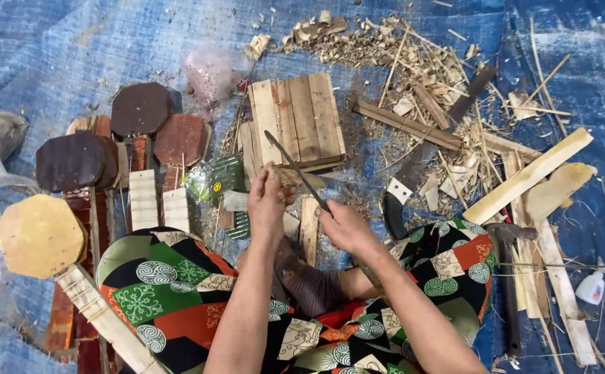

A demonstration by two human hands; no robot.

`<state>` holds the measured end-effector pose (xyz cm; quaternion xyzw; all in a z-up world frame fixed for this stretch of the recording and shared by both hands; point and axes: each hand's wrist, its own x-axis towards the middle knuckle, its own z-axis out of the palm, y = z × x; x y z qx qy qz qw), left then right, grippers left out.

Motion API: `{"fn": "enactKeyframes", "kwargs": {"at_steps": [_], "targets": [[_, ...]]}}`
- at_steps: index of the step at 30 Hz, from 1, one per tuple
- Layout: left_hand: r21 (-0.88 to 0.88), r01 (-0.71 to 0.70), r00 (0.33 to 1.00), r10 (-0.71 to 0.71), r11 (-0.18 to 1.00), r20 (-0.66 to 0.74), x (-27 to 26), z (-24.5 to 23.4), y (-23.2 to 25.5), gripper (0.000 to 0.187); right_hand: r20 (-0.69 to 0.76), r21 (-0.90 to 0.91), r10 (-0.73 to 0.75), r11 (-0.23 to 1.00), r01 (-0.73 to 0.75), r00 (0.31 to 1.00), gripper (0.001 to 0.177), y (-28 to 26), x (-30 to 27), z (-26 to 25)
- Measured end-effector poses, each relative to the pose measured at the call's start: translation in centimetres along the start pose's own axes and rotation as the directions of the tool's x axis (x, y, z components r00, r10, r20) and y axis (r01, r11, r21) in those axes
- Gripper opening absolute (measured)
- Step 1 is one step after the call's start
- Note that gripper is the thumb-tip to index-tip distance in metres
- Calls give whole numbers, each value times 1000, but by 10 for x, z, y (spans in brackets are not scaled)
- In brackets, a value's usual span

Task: Shaving thin strips of wood from a block using a large curved hand tool.

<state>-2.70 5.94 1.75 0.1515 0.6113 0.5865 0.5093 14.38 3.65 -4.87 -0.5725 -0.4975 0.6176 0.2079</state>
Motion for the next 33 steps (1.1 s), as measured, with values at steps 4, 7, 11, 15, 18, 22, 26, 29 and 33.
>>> {"fn": "enactKeyframes", "kwargs": {"at_steps": [4,7,11,15,18,22,26,29,33], "targets": [[-22,14,999,-14,1000,32,12,-9,-26,43,110,-162,-114,978,131,987,34,4,-6,5],[-48,29,1000,-29,998,7,11,-11,-33,43,88,-268,-80,958,101,993,33,-21,-23,2],[5,19,1000,-19,1000,-12,11,-12,-45,49,85,-248,59,968,-36,995,22,-11,-23,11],[-74,-26,995,19,997,-97,26,-21,-65,38,114,-359,79,933,-34,990,35,37,3,10],[-5,-24,994,24,1000,-107,15,-15,-54,40,135,-340,74,940,-23,988,42,16,-8,4],[42,-35,998,37,998,-54,11,-11,-57,46,137,-282,24,959,16,990,42,-39,-47,-6],[110,-73,995,80,991,-66,6,-4,-56,41,135,-348,5,936,43,991,34,-5,-38,10],[37,-80,992,83,996,-97,20,-18,-70,39,81,-402,37,916,-2,996,37,30,-7,13],[74,-52,994,59,996,-92,7,-5,-61,37,101,-295,33,955,-1,994,33,21,-11,1]]}}
